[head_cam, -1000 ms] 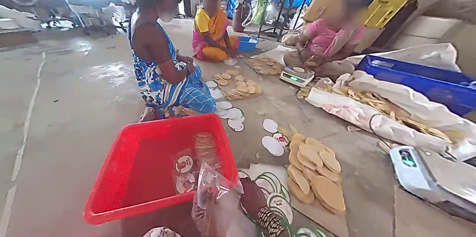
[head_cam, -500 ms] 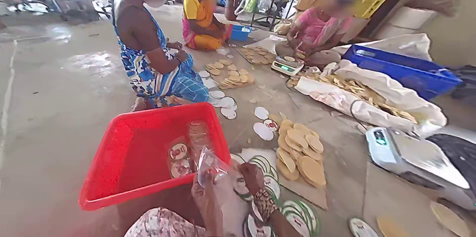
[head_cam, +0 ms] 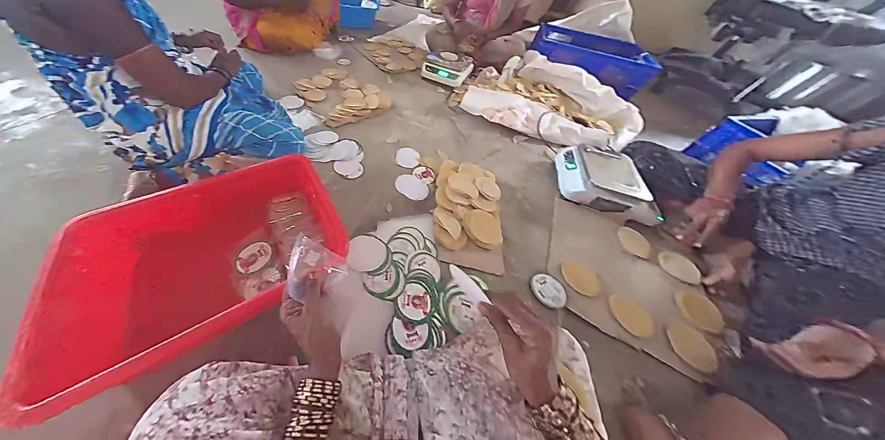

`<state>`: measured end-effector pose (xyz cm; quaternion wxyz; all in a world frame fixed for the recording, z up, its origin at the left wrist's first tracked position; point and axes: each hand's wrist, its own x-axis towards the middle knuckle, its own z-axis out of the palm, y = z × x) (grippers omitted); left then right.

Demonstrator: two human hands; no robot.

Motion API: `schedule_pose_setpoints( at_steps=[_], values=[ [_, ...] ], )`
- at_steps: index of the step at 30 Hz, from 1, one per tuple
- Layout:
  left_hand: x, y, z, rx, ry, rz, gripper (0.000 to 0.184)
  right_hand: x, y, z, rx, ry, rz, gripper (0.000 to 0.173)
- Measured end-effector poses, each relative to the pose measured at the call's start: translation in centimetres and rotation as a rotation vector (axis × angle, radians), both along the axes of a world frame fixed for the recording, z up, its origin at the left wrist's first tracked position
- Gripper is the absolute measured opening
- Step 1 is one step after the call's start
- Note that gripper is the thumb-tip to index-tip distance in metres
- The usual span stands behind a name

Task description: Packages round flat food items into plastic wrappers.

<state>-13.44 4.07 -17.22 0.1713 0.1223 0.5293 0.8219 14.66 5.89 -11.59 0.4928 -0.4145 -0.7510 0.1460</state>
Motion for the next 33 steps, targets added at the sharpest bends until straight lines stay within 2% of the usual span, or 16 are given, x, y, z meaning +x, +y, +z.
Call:
schedule_pose_setpoints(
  at_steps=[3, 5, 8, 14, 17, 20, 23, 25, 28, 29, 31, 33],
  values=[
    [0.8, -0.2, 0.4, -0.004, 0.019, -0.047, 0.007, 4.8, -3.2, 1.1, 0.332, -0.285, -0.057, 0.027],
    [1.3, -0.5, 0.7, -0.008, 0.043, -0.084, 0.006, 7.3, -5.2, 1.1, 0.425, -0.384, -0.097, 0.024],
    [1.5, -0.6, 0.2, -0.011, 0.098, -0.093, 0.005, 9.5, -7.8, 1.7, 0.420, -0.464, -0.164, 0.023],
    [1.4, -1.5, -0.9, -0.058, 0.201, -0.111, 0.005, 11.0, -9.6, 1.9, 0.456, -0.370, -0.255, 0.020],
    [1.1, -1.8, -1.6, -0.068, 0.235, -0.097, 0.005, 12.0, -10.0, 0.8, 0.437, -0.376, -0.295, 0.019],
    [1.3, -1.9, -1.4, -0.095, 0.219, -0.085, 0.004, 14.2, -10.3, -2.6, 0.307, -0.505, -0.322, 0.021],
    [1.2, -1.8, -1.6, -0.106, 0.188, -0.078, 0.006, 16.4, -11.1, -5.6, 0.097, -0.639, -0.238, 0.035],
    [1.1, -1.7, -1.8, -0.139, 0.180, -0.076, 0.006, 16.8, -11.7, -5.4, 0.010, -0.568, -0.237, 0.039],
    [1.4, -1.6, -1.5, -0.150, 0.156, -0.102, 0.006, 15.9, -11.6, -4.1, -0.156, -0.369, -0.381, 0.043],
    [1.5, -1.5, -1.6, -0.157, 0.152, -0.112, 0.005, 15.5, -11.0, -3.6, -0.288, -0.336, -0.440, 0.050],
    [1.8, -1.5, -1.5, -0.184, 0.164, -0.158, 0.006, 15.1, -9.7, -3.2, -0.644, -0.273, -0.472, 0.080],
    [2.4, -1.8, -1.0, -0.183, 0.184, -0.250, 0.010, 14.8, -8.2, -2.8, -0.814, -0.289, -0.491, 0.099]
  ],
)
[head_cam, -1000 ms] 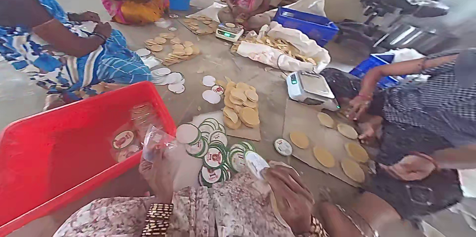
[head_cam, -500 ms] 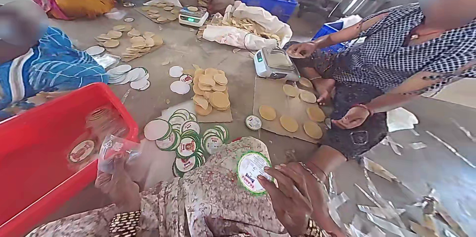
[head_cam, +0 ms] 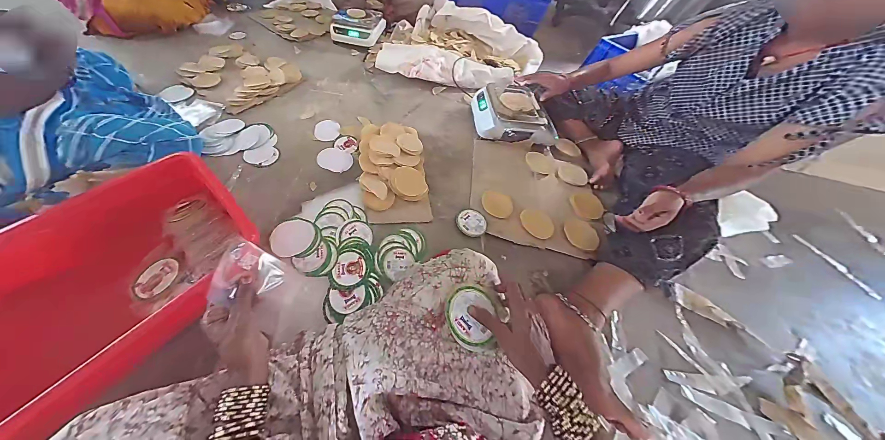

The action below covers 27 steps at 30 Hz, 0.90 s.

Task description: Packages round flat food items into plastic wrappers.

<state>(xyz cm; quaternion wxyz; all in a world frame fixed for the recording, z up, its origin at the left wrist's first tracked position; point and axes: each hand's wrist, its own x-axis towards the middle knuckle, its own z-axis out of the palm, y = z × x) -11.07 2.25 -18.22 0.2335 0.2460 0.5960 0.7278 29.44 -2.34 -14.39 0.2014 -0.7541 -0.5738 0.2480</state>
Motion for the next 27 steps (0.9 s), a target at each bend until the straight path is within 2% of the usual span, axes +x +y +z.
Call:
schedule_pose_setpoints(
  at_steps=[1, 3, 4, 7, 9, 11, 13, 14, 18, 20, 23, 27],
  values=[
    [0.1, -0.3, 0.2, -0.004, 0.005, -0.047, 0.016, -0.2, 0.6, 0.3, -0.071, -0.001, -0.002, 0.103],
    [0.1, -0.6, 0.2, 0.001, -0.018, -0.097, 0.023, -0.6, 1.4, 1.0, -0.203, 0.049, 0.019, 0.097],
    [0.1, -0.5, 0.0, 0.042, -0.009, -0.109, 0.020, -0.5, 1.6, 1.1, -0.220, 0.120, 0.045, 0.089],
    [0.5, -1.0, 0.4, 0.084, 0.063, -0.209, 0.016, -0.1, 1.6, 2.1, -0.296, 0.212, 0.178, 0.047],
    [1.2, -1.7, 1.3, 0.088, 0.120, -0.258, 0.016, -1.2, 1.0, 5.5, -0.350, 0.141, 0.246, 0.038],
    [2.3, -2.9, 2.5, 0.089, 0.113, -0.286, 0.016, -2.0, -0.4, 7.0, -0.197, 0.063, 0.240, 0.037],
    [3.5, -4.2, 3.4, 0.128, -0.019, -0.311, 0.013, -1.5, -1.0, 5.3, -0.006, 0.040, 0.276, 0.031],
    [4.2, -4.6, 3.8, 0.131, -0.106, -0.306, 0.014, -1.4, -0.9, 4.8, 0.005, -0.005, 0.304, 0.030],
    [6.5, -5.7, 6.1, 0.023, -0.413, -0.183, 0.019, -2.0, -0.4, 5.1, -0.099, -0.142, 0.357, 0.035],
    [7.0, -6.3, 6.4, 0.002, -0.507, -0.175, 0.025, -2.2, -0.6, 5.3, -0.073, -0.050, 0.348, 0.038],
    [7.0, -7.4, 6.9, -0.029, -0.560, -0.304, 0.026, -3.7, -1.2, 6.7, 0.096, 0.214, 0.493, 0.045],
    [8.5, -8.0, 7.7, -0.120, -0.528, -0.487, 0.029, -8.1, -2.3, 10.0, 0.134, 0.318, 0.789, 0.071]
  ],
)
